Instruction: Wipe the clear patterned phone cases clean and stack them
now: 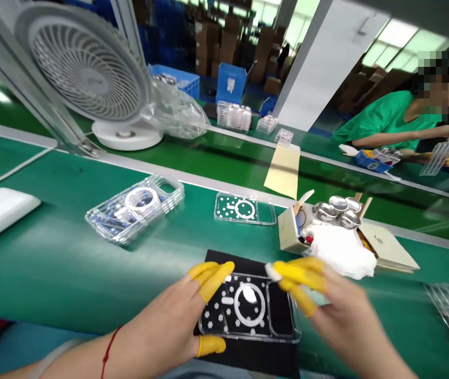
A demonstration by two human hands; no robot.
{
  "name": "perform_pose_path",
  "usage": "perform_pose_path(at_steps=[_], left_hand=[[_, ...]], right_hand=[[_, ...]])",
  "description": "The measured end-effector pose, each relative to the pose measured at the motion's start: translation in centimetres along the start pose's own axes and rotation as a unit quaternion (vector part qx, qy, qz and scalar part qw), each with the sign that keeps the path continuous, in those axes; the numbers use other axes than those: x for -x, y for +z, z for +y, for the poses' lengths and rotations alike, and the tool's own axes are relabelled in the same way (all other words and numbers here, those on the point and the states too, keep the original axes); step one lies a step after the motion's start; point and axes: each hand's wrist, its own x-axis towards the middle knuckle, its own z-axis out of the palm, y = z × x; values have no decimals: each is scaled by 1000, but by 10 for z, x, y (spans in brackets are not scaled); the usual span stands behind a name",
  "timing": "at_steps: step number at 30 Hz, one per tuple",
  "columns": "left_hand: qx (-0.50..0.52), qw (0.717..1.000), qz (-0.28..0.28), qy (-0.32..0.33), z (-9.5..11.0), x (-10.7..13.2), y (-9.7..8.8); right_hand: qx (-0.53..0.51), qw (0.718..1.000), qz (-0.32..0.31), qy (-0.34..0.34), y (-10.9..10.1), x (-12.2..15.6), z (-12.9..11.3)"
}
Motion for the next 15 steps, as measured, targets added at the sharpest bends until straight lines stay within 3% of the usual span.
perform_pose_path(at_steps=[3, 5, 8, 12, 15], left_hand=[[15, 1000, 19, 0, -5, 14, 15], [18, 1000, 19, -2, -10, 13, 17], [22, 1000, 22, 0, -13, 11, 16], [23, 999, 25, -1, -13, 14, 17], [6, 1000, 26, 4, -13, 16, 19]], right_hand=[[9, 998, -61, -21, 41, 17, -43], [-7, 996, -75, -46, 56, 23, -53], [-61, 991, -105, -64, 54, 26, -45], [16, 996, -91, -15, 44, 22, -34], [-57, 985, -158, -44, 35, 24, -37]])
